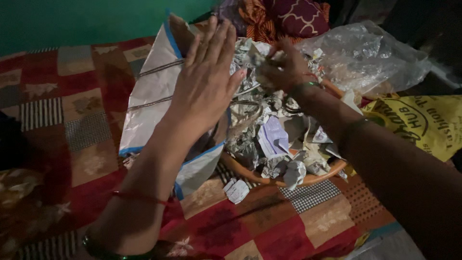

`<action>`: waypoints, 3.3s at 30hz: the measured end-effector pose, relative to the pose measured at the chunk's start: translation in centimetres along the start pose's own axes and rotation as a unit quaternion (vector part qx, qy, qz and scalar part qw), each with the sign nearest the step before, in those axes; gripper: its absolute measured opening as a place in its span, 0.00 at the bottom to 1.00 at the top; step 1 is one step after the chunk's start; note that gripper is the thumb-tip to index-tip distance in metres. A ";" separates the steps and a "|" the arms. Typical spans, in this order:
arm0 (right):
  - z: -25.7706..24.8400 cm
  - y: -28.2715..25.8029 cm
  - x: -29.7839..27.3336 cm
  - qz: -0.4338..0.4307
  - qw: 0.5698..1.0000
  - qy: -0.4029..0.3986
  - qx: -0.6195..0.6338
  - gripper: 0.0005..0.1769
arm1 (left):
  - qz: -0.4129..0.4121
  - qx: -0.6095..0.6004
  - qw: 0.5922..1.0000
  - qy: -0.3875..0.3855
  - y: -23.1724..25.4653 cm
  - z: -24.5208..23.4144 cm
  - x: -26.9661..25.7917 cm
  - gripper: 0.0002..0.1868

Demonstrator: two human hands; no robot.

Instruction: The person repeatedly picks up crumpled paper pieces from a pile on a bed and places them into a white woven bag with blue trim. The hands continue filling the bag by hand without using any tools.

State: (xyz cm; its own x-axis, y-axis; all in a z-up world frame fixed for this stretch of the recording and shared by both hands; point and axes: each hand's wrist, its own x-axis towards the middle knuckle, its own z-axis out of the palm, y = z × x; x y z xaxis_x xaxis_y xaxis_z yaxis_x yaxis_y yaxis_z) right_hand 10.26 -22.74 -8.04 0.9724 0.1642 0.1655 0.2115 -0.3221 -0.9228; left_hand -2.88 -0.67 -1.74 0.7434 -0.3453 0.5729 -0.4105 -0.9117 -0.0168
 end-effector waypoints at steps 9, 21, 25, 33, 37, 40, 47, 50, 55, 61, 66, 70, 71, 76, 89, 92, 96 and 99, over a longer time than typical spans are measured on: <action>12.6 -4.1 -0.4 -0.249 0.861 -0.174 -0.408 0.18 | -0.099 0.008 0.994 -0.050 -3.2 -3.9 -1.1 0.38; 17.7 3.4 -3.5 -0.176 0.690 -0.374 -0.594 0.30 | -0.218 0.051 0.973 -0.048 -8.1 -9.8 -5.6 0.37; 19.9 5.4 -3.8 -0.189 0.668 -0.485 -0.531 0.29 | -0.199 0.064 0.977 -0.038 -9.4 -10.9 -6.8 0.38; 21.3 2.3 -7.2 -0.133 0.746 -0.404 -0.513 0.25 | -0.195 0.067 0.977 -0.048 -10.5 -10.3 -7.8 0.38; 16.3 -2.3 -5.8 -0.257 0.767 -0.317 -0.495 0.18 | -0.220 0.063 0.972 -0.053 -10.4 -10.3 -7.8 0.39; 13.4 -4.0 -3.8 -0.208 0.673 -0.287 -0.650 0.13 | -0.225 0.061 0.971 -0.056 -10.0 -10.0 -7.8 0.39; 0.3 4.4 -3.2 -0.030 0.869 -0.139 -0.474 0.46 | -0.183 0.072 0.979 -0.058 -8.6 -9.5 -8.3 0.39; -1.3 8.0 -3.3 0.027 0.858 -0.216 -0.466 0.64 | -0.176 0.072 0.980 -0.055 -8.2 -9.4 -8.6 0.39; -0.4 11.5 -6.0 0.089 0.818 -0.333 -0.461 0.68 | -0.173 0.044 0.983 -0.038 -7.1 -10.0 -10.6 0.39; 0.9 11.8 -7.5 0.048 0.834 -0.282 -0.472 0.61 | -0.192 0.058 0.978 -0.060 -6.6 -9.5 -11.1 0.40; -0.3 12.3 -6.5 0.133 0.887 -0.212 -0.388 0.46 | -0.220 0.063 0.971 -0.068 -6.6 -8.8 -11.8 0.40; -2.1 13.1 -3.2 0.084 0.944 -0.123 -0.295 0.39 | -0.253 0.062 0.961 -0.088 -7.0 -8.6 -11.7 0.40; -3.1 13.0 -2.1 0.040 0.919 -0.146 -0.364 0.30 | -0.245 0.061 0.964 -0.084 -7.0 -8.6 -11.6 0.40; -5.6 10.3 0.9 0.044 0.844 -0.100 -0.525 0.21 | -0.207 0.054 0.975 -0.060 -6.4 -7.9 -10.2 0.40; 1.4 -5.5 -2.1 0.025 0.993 -0.100 -0.051 0.14 | -0.229 0.043 0.971 -0.057 -6.9 -7.5 -8.7 0.38; 5.5 -6.6 -1.0 -0.175 0.957 -0.222 -0.065 0.17 | -0.241 0.046 0.968 -0.061 -7.6 -7.8 -9.1 0.38; 10.3 -5.9 -2.2 -0.307 0.839 -0.329 -0.306 0.20 | -0.244 0.056 0.966 -0.063 -8.0 -8.4 -9.9 0.39; 11.9 -4.9 -3.7 -0.242 0.702 -0.385 -0.548 0.25 | -0.240 0.069 0.966 -0.065 -8.1 -8.5 -10.3 0.40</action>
State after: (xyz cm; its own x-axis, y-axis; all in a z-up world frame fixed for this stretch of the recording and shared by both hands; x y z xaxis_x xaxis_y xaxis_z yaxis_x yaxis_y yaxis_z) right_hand 4.49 -10.69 -8.21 0.5083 0.8208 -0.2606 0.8578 -0.5092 0.0694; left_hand -11.71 12.21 -0.54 0.8940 0.1076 0.4349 0.0656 -0.9917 0.1106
